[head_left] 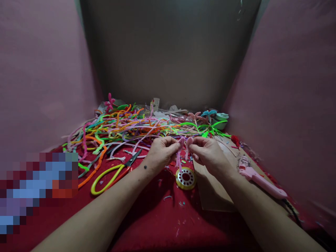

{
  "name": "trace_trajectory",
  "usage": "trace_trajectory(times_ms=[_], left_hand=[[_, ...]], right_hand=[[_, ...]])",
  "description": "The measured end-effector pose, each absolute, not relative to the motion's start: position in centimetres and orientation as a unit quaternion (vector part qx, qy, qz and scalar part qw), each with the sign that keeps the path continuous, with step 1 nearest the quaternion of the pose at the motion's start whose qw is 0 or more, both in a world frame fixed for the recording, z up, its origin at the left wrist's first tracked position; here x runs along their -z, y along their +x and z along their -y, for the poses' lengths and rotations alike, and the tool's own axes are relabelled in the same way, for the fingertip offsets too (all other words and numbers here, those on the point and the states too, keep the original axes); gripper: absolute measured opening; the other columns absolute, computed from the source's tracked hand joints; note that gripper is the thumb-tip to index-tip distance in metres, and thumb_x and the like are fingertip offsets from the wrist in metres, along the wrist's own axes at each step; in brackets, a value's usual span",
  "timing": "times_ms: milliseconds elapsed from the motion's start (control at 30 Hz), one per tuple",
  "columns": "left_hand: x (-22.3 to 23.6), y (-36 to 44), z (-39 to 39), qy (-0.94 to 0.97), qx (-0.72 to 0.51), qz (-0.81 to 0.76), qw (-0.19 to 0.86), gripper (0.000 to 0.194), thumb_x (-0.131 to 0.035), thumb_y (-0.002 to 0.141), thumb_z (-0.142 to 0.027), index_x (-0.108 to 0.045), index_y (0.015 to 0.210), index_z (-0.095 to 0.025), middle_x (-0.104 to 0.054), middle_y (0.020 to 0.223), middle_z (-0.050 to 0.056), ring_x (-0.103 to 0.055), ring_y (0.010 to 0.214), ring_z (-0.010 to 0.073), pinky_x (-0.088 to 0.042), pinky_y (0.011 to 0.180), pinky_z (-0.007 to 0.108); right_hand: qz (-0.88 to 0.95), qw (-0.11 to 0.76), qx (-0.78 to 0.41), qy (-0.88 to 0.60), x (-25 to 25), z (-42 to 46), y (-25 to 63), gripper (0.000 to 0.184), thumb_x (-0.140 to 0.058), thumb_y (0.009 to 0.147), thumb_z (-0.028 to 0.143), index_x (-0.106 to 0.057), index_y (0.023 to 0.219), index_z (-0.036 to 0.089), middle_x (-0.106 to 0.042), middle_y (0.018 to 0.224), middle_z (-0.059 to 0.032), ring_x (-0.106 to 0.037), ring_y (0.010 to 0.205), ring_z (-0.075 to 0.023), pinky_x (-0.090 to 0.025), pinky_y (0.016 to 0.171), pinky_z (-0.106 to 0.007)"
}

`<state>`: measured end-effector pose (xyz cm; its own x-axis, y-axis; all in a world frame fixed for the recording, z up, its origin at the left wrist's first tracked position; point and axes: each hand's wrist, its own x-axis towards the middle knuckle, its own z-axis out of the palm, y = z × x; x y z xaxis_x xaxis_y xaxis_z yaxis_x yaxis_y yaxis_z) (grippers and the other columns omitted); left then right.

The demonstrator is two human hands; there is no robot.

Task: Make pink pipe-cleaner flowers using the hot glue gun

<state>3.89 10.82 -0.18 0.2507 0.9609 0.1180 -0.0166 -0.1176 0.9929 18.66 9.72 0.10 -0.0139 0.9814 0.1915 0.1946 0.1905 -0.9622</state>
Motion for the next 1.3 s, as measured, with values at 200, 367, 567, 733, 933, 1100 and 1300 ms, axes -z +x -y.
trace_trajectory(times_ms=[200, 367, 567, 733, 933, 1100, 1300], left_hand=[[-0.1, 4.1, -10.5, 0.597, -0.447, -0.42, 0.516, 0.024, -0.059, 0.074, -0.028, -0.049, 0.056, -0.015, -0.042, 0.034, -0.008, -0.033, 0.028, 0.003, -0.022, 0.033, 0.017], [0.1, 4.0, -10.5, 0.61, -0.442, -0.429, 0.498, 0.021, -0.058, 0.074, -0.025, -0.051, 0.056, -0.015, -0.043, 0.035, -0.008, -0.033, 0.029, 0.003, -0.022, 0.034, 0.017], [0.2, 4.0, -10.7, 0.617, -0.44, -0.434, 0.487, 0.019, -0.057, 0.073, -0.024, -0.052, 0.057, -0.016, -0.044, 0.036, -0.008, -0.033, 0.03, 0.0034, -0.023, 0.036, 0.017], [0.7, 4.1, -11.1, 0.626, -0.451, -0.424, 0.474, 0.019, -0.058, 0.072, -0.028, -0.055, 0.058, -0.015, -0.045, 0.042, -0.007, -0.036, 0.036, 0.0047, -0.026, 0.038, 0.018], [1.2, 4.1, -11.5, 0.638, -0.464, -0.42, 0.449, 0.021, -0.058, 0.071, -0.03, -0.054, 0.057, -0.015, -0.046, 0.046, -0.005, -0.039, 0.04, 0.006, -0.029, 0.041, 0.019], [1.3, 4.1, -11.4, 0.642, -0.458, -0.423, 0.446, 0.019, -0.056, 0.072, -0.027, -0.053, 0.056, -0.015, -0.046, 0.045, -0.005, -0.038, 0.04, 0.0058, -0.029, 0.041, 0.019], [1.2, 4.1, -11.4, 0.646, -0.456, -0.422, 0.445, 0.016, -0.055, 0.071, -0.023, -0.053, 0.058, -0.015, -0.047, 0.045, -0.005, -0.039, 0.04, 0.0059, -0.03, 0.041, 0.018]], right_hand=[[0.657, 0.454, -0.302, -0.52, 0.2, -9.5, 18.9, 0.023, -0.051, 0.073, 0.03, -0.063, 0.065, 0.012, -0.045, 0.054, 0.0027, -0.03, 0.047, -0.0061, -0.026, 0.042, -0.021], [0.684, 0.437, -0.257, -0.524, 0.2, -9.4, 18.8, 0.025, -0.052, 0.074, 0.03, -0.068, 0.066, 0.012, -0.051, 0.056, 0.0008, -0.038, 0.051, -0.0087, -0.033, 0.049, -0.022], [0.693, 0.437, -0.259, -0.511, 0.5, -9.5, 19.0, 0.026, -0.052, 0.074, 0.031, -0.07, 0.07, 0.013, -0.06, 0.062, -0.002, -0.047, 0.055, -0.0117, -0.038, 0.052, -0.024], [0.688, 0.45, -0.267, -0.503, 0.3, -9.2, 18.9, 0.023, -0.054, 0.073, 0.03, -0.07, 0.068, 0.015, -0.06, 0.06, -0.0021, -0.049, 0.057, -0.0134, -0.038, 0.052, -0.024], [0.681, 0.455, -0.284, -0.499, 0.2, -9.0, 18.7, 0.023, -0.054, 0.073, 0.031, -0.07, 0.068, 0.014, -0.057, 0.056, -0.0021, -0.049, 0.059, -0.0144, -0.038, 0.051, -0.024], [0.687, 0.454, -0.276, -0.495, 0.2, -9.1, 18.8, 0.021, -0.054, 0.073, 0.027, -0.067, 0.062, 0.015, -0.057, 0.056, -0.0014, -0.049, 0.057, -0.0135, -0.037, 0.051, -0.024], [0.694, 0.442, -0.265, -0.502, 0.3, -9.1, 18.9, 0.02, -0.052, 0.074, 0.022, -0.064, 0.06, 0.014, -0.057, 0.059, -0.0007, -0.05, 0.059, -0.013, -0.038, 0.055, -0.024]])
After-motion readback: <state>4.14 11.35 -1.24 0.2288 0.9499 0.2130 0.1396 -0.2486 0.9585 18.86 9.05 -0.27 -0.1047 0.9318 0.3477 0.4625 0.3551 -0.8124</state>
